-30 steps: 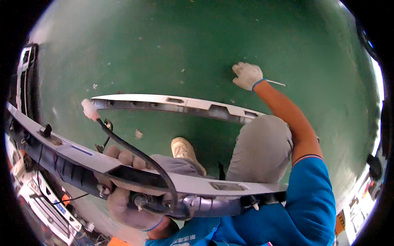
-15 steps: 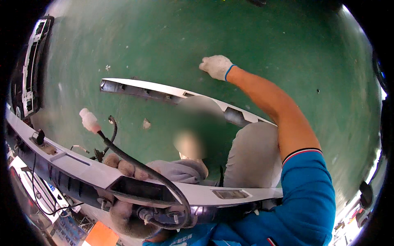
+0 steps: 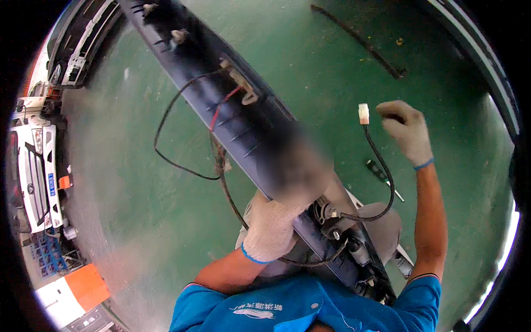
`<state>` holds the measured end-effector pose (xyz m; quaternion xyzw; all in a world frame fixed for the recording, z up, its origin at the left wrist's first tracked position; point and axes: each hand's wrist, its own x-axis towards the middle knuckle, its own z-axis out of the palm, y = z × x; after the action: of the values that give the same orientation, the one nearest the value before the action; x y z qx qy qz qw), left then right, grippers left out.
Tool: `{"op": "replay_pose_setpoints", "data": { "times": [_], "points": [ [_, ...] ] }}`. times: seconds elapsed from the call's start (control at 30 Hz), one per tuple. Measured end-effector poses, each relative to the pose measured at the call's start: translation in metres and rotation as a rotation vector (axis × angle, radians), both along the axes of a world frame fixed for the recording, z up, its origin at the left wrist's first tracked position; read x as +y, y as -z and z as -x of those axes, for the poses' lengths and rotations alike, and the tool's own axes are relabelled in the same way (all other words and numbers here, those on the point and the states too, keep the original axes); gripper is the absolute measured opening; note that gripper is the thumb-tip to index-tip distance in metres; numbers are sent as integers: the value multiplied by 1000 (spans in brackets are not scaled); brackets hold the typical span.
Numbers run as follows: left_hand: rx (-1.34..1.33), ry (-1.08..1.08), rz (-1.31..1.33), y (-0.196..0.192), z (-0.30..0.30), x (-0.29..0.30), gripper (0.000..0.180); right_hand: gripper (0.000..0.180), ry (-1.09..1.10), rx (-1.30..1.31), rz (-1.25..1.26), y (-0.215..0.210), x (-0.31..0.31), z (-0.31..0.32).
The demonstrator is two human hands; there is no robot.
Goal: The person is assembling a car bumper by attaching a sensor module and securing it with screws. They use a screwdriver to tighten the fasteners and adjust the wiring harness connected to the sensor.
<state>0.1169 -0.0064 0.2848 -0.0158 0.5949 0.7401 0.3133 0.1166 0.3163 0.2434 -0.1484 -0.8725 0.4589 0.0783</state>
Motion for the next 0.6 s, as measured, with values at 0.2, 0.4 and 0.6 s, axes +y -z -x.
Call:
{"op": "replay_pose_setpoints", "data": {
  "times": [0.2,0.4,0.6],
  "points": [
    [-216,-6,-153,3,8,14,43,21,-48,242,54,-118,-25,-22],
    [-149,118,-151,22,4,16,42,22,-361,352,-42,-139,-78,-14],
    [-166,112,-79,1,9,22,30,19,-619,230,-113,-127,-108,24]
  ]
}}
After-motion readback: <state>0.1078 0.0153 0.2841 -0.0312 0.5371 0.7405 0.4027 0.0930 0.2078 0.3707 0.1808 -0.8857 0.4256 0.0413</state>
